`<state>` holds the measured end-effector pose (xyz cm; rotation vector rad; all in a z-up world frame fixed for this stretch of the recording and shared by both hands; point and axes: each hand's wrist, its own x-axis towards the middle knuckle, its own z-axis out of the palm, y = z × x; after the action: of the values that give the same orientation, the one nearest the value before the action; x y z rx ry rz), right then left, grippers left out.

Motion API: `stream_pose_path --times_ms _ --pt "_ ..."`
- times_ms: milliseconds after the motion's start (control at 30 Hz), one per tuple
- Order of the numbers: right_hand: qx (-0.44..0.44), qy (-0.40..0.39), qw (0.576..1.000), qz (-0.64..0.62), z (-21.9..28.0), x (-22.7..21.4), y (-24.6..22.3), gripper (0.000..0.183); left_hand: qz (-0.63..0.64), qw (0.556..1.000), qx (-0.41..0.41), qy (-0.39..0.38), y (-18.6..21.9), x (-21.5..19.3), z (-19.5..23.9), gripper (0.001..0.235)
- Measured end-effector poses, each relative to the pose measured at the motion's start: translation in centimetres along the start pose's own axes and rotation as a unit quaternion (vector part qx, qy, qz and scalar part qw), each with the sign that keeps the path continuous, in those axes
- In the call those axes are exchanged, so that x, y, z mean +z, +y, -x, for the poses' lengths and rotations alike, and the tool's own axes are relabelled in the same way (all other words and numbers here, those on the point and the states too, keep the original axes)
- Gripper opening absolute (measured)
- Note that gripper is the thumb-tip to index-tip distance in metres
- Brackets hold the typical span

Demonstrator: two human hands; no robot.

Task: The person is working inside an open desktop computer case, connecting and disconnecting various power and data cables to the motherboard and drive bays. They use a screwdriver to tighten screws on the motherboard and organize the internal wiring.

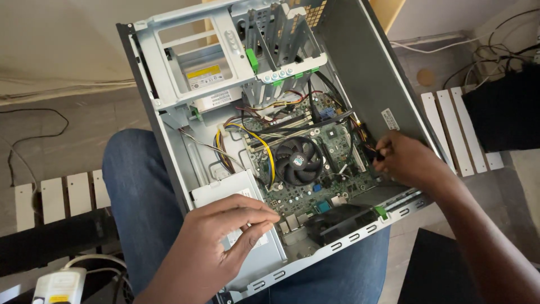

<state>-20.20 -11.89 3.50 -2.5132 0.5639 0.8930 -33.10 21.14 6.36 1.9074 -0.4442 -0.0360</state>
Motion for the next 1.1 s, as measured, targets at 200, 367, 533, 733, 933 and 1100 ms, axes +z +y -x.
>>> stream_pose_path --times_ms 200,367,533,733,933,1100 --pt "0.02 -0.007 1.0 -0.023 1.3 -0.3 -1.2 0.029 -0.002 1.0 -0.019 -0.006 -0.3 0.1 0.2 0.018" --pt "0.012 -0.015 1.0 -0.001 1.5 -0.5 -1.4 0.028 0.004 1.0 0.0 -0.001 0.0 0.8 -0.5 0.018" --pt "0.009 -0.008 1.0 -0.015 1.9 -0.5 -1.2 0.03 0.029 0.999 0.014 -0.033 0.8 2.3 -2.3 0.016" --pt "-0.061 0.026 0.997 0.043 1.2 0.0 1.0 0.031 0.076 0.977 -0.096 -0.174 -0.6 9.1 -8.6 0.036" --pt "-0.111 0.144 0.983 0.023 0.8 0.3 3.0 0.022 0.085 0.957 -0.24 -0.138 -4.8 16.4 -16.1 0.063" --pt "-0.073 0.189 0.979 -0.021 1.5 1.1 3.2 0.037 0.1 0.975 -0.184 -0.069 -10.5 20.6 -18.6 0.041"
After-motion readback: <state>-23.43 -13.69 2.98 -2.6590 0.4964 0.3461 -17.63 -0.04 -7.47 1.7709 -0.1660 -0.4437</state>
